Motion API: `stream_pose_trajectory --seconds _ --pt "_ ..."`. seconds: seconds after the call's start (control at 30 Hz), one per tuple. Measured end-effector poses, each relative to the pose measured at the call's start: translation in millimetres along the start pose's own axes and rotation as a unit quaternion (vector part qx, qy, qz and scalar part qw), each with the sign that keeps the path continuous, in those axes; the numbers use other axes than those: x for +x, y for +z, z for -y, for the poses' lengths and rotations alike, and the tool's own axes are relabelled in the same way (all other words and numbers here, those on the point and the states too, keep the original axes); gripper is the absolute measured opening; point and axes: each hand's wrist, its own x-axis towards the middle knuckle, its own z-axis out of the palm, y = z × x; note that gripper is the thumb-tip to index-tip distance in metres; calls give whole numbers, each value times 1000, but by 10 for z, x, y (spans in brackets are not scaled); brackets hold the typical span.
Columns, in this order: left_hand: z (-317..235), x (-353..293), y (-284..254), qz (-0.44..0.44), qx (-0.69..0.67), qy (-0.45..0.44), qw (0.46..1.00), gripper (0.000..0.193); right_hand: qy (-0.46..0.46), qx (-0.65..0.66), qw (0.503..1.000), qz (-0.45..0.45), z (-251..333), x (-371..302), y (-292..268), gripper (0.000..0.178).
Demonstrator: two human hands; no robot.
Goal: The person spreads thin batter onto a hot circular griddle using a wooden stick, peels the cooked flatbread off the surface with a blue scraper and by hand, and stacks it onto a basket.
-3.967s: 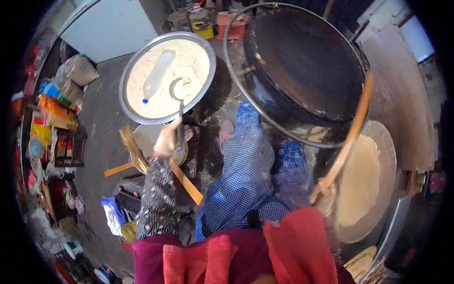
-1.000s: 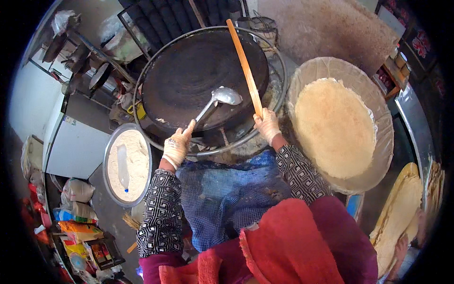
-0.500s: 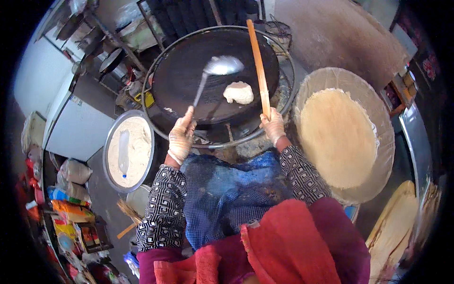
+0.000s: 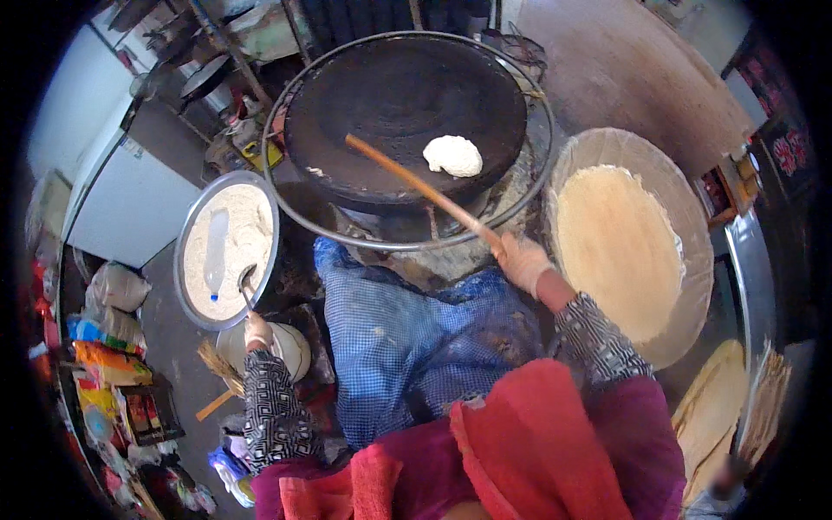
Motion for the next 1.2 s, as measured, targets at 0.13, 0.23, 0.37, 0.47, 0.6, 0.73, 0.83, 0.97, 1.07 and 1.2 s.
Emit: stream_pose_trajectory --seconds 0.13,0.23,0.37,0.47,0.6,0.73,0.83,0.97,1.07,1.2 --pt "-480 -286 261 -54 91 96 990 51 104 -3 993 -61 -167 229 -176 36" --pt "-554 -208 164 -14 91 77 993 55 64 -37 997 11 74 98 -129 38" --pt "23 545 360 -4 64 139 988 57 89 26 993 -67 -83 325 59 36" --pt "-790 -258 -227 -43 93 217 971 61 95 12 993 -69 -108 278 -57 34" --pt "-1198 -569 -553 -274 40 430 859 52 95 21 992 -82 -137 270 -32 32" --pt "-2509 -1871 -645 -227 -55 638 734 32 89 13 993 -76 -81 267 -180 36" --pt "-2871 -2227 -115 -153 50 597 786 38 98 -10 993 -58 -187 431 -17 35" --pt "-2941 -2315 572 -163 142 542 812 65 96 -21 989 -108 -266 515 -86 39" --pt "-2996 -2381 651 -180 189 513 818 69 42 -43 997 -57 -516 517 -19 38" --pt "-3017 -2389 731 -202 235 489 815 66 135 -105 977 -124 -595 612 -40 37"
